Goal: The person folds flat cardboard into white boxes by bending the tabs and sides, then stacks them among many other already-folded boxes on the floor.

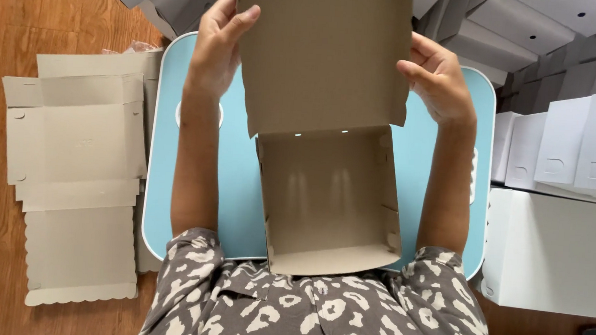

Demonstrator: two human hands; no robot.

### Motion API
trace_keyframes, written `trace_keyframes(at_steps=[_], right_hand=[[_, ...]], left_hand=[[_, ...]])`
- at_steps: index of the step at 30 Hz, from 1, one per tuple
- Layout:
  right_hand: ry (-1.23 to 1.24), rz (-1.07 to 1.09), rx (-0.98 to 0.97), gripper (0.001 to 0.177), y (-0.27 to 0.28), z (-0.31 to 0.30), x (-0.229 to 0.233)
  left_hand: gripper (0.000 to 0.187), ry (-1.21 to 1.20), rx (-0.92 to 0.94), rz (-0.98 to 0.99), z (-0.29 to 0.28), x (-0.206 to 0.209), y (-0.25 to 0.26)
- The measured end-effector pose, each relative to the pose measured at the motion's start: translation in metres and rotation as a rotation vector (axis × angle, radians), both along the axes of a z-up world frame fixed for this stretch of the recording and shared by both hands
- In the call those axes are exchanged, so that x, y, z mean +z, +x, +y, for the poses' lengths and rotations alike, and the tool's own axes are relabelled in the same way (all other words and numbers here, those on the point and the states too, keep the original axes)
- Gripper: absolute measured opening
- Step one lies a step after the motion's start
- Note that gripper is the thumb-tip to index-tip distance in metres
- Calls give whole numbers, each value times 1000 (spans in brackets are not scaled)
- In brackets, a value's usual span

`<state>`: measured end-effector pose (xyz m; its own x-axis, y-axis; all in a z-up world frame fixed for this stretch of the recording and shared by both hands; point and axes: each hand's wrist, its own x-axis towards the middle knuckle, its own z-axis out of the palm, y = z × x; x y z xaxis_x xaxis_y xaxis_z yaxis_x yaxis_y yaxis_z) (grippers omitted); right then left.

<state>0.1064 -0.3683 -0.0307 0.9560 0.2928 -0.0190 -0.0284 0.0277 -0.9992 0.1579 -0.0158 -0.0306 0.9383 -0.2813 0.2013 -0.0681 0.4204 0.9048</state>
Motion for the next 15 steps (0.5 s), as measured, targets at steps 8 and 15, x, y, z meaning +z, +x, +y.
trace_keyframes(at_steps=[8,15], right_hand=[[-157,-315,127,47,7,-33,20],[-164,-403,96,36,-12,-53,4]], left_hand=[[25,405,-1,-346,16,43,15],[37,532,57,-483,28,55,-22]])
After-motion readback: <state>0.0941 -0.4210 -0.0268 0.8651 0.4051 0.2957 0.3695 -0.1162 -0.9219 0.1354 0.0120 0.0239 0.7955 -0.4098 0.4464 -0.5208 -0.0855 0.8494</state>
